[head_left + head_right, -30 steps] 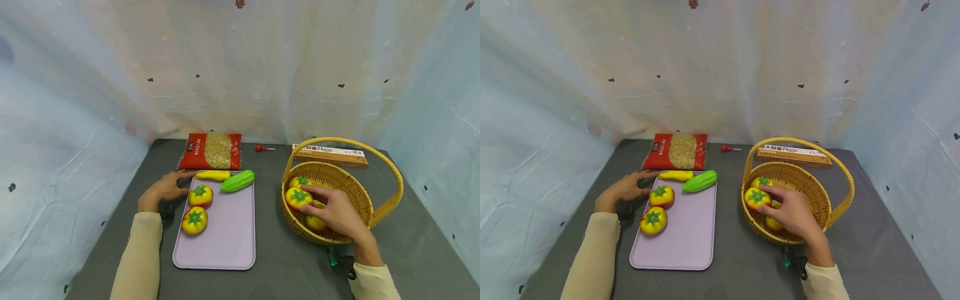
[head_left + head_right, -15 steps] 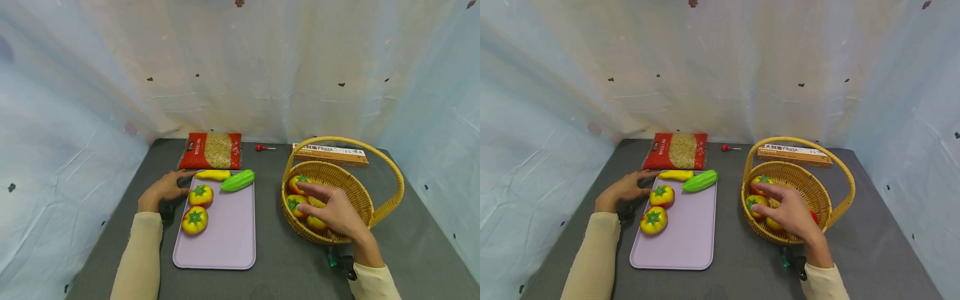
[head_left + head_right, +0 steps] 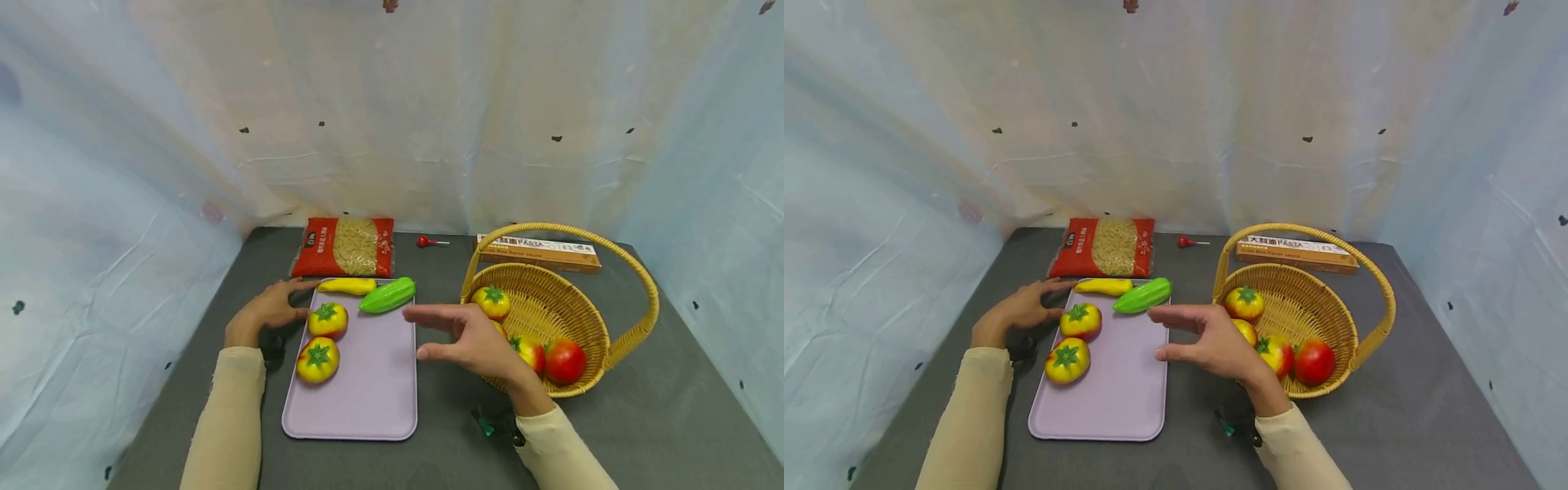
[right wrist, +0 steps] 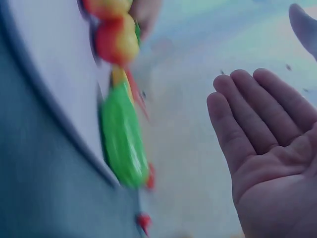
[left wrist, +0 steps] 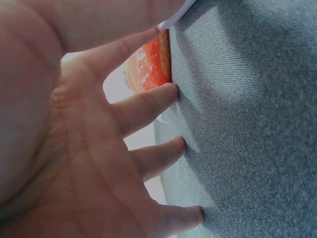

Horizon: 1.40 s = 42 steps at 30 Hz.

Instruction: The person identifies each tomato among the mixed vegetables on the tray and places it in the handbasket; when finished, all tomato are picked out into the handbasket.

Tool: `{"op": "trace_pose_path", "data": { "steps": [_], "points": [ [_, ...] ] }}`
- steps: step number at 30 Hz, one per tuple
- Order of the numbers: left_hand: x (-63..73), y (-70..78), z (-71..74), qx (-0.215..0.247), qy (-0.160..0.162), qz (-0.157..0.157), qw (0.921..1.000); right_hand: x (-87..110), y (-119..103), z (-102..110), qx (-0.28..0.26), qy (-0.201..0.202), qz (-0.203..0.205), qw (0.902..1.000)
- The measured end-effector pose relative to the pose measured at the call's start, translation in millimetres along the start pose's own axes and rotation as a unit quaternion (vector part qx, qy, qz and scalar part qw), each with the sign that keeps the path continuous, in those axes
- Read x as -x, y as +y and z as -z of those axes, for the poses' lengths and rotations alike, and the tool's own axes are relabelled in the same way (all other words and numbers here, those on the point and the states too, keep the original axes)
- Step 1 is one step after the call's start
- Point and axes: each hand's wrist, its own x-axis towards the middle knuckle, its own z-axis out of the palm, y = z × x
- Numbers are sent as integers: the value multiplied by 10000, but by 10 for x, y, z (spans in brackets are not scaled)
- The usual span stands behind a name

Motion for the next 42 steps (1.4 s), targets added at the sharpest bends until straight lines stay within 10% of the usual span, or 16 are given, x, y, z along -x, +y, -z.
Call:
{"op": "trace_pose_path", "data": {
  "steps": [13, 42],
  "points": [
    [18, 19, -3, -22, 37, -21, 10000, -784, 308, -753, -340, -1429, -18, 9892],
    [10, 6, 1, -57, 83, -107, 9999, -953, 439, -1168, 1276, -939, 31, 9874]
  ]
}}
